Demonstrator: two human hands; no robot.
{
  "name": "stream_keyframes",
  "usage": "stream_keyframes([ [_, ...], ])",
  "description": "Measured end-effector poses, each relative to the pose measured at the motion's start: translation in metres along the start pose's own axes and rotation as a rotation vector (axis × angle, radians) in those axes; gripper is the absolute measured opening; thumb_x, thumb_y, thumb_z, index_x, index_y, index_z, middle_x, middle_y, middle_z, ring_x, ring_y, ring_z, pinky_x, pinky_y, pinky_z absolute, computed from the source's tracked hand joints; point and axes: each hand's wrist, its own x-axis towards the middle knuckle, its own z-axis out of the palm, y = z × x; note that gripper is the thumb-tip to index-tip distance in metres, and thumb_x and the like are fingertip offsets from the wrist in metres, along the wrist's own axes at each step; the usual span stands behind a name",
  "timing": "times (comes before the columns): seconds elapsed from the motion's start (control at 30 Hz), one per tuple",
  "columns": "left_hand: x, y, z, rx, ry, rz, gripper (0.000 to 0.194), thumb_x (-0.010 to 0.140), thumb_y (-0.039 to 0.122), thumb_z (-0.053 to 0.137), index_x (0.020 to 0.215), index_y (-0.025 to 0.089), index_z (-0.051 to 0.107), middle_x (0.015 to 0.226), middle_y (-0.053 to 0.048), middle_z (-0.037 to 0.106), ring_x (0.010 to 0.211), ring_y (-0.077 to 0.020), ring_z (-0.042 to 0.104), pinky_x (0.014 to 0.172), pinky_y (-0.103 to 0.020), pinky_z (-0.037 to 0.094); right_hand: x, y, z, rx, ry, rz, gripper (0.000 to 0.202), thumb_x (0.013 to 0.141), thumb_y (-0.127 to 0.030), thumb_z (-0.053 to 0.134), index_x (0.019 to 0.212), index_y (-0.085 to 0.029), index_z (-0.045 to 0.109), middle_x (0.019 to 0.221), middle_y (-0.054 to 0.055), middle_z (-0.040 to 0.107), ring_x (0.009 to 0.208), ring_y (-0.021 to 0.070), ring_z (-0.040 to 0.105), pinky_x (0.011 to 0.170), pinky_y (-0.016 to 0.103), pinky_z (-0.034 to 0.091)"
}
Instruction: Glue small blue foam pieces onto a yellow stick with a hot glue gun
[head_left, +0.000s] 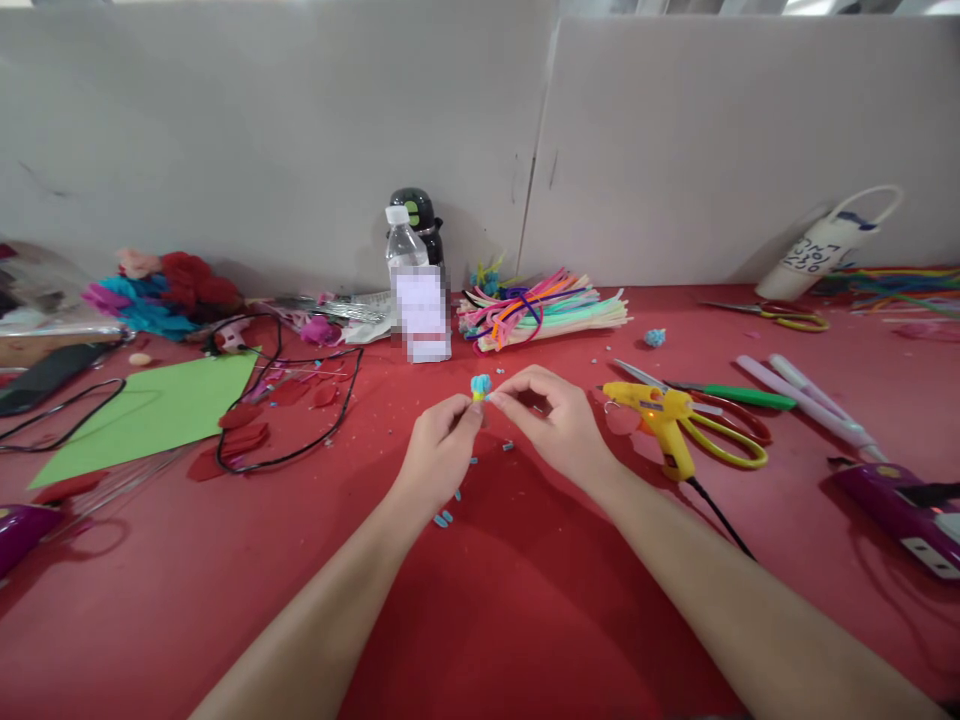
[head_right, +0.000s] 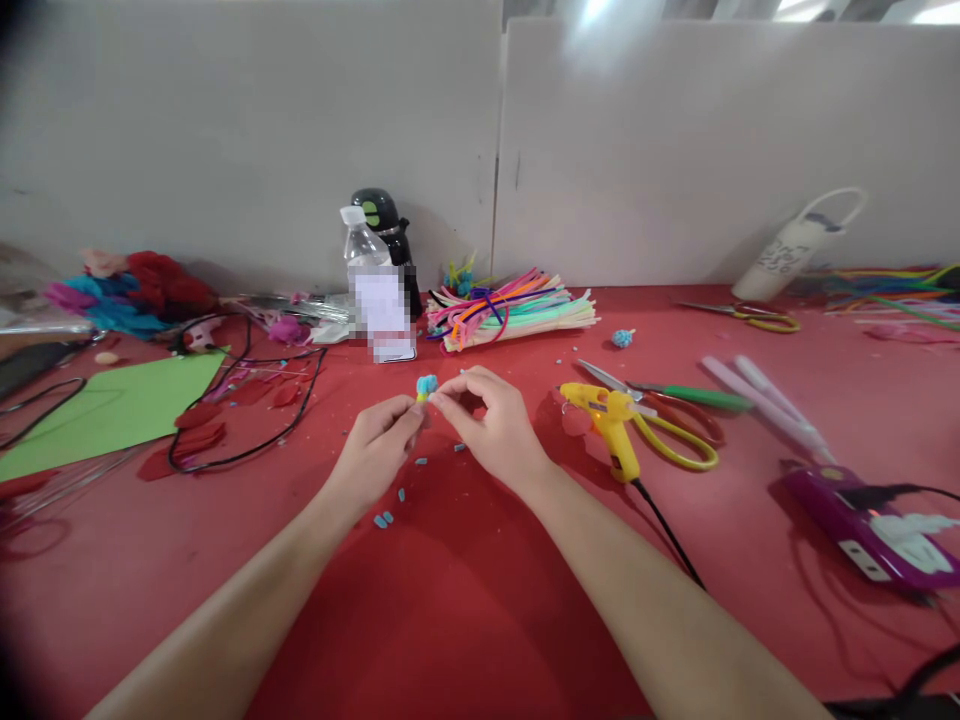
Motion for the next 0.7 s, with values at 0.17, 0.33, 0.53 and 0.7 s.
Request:
stream_keyframes([
  [0.17,0.0007,-0.0006,0.0022,-0.001,-0.022,-0.001,0.032,0.093,0.036,0.048,0.067,0.018,0.047,0.059,0.005,0.038,0.054,-0.0095,0.034,0.052,-0.024,0.027,-0.0007,0.0001,0.0003,0.015,-0.01,0.011,0.011,0.092,-0.028,0.063,0.085,-0.02,0.066,0.086,0.002,0.065,0.08,0.0158,0.062,0.071,0.028,0.049],
  [0.33,-0.0001,-0.0011,0.0024,-0.024,-0.054,-0.01,0.032,0.094,0.036,0.047,0.068,0.018,0.048,0.059,0.005,0.037,0.054,-0.0094,0.033,0.052,-0.024,0.026,0.0006,0.0023,0.0002,-0.023,0.002,-0.023,0.011,0.093,-0.026,0.061,0.086,-0.02,0.066,0.086,0.002,0.065,0.079,0.0156,0.061,0.072,0.029,0.049],
  [0.53,0.0008,0.0004,0.0028,-0.032,-0.063,-0.006,0.036,0.093,0.036,0.048,0.064,0.018,0.04,0.058,0.005,0.035,0.054,-0.0094,0.032,0.052,-0.025,0.025,0.0004,0.0049,0.0003,-0.062,0.011,-0.034,0.011,0.092,-0.025,0.063,0.083,-0.02,0.066,0.084,0.002,0.065,0.076,0.0151,0.06,0.07,0.029,0.048],
  [0.7,-0.001,0.0024,0.0024,-0.021,-0.083,-0.008,0.037,0.093,0.039,0.049,0.064,0.019,0.039,0.058,0.005,0.035,0.054,-0.0095,0.031,0.052,-0.025,0.025,0.001,0.006,-0.0004,-0.089,0.046,-0.019,0.01,0.09,-0.026,0.066,0.083,-0.02,0.067,0.083,0.002,0.066,0.076,0.0157,0.062,0.07,0.029,0.048],
])
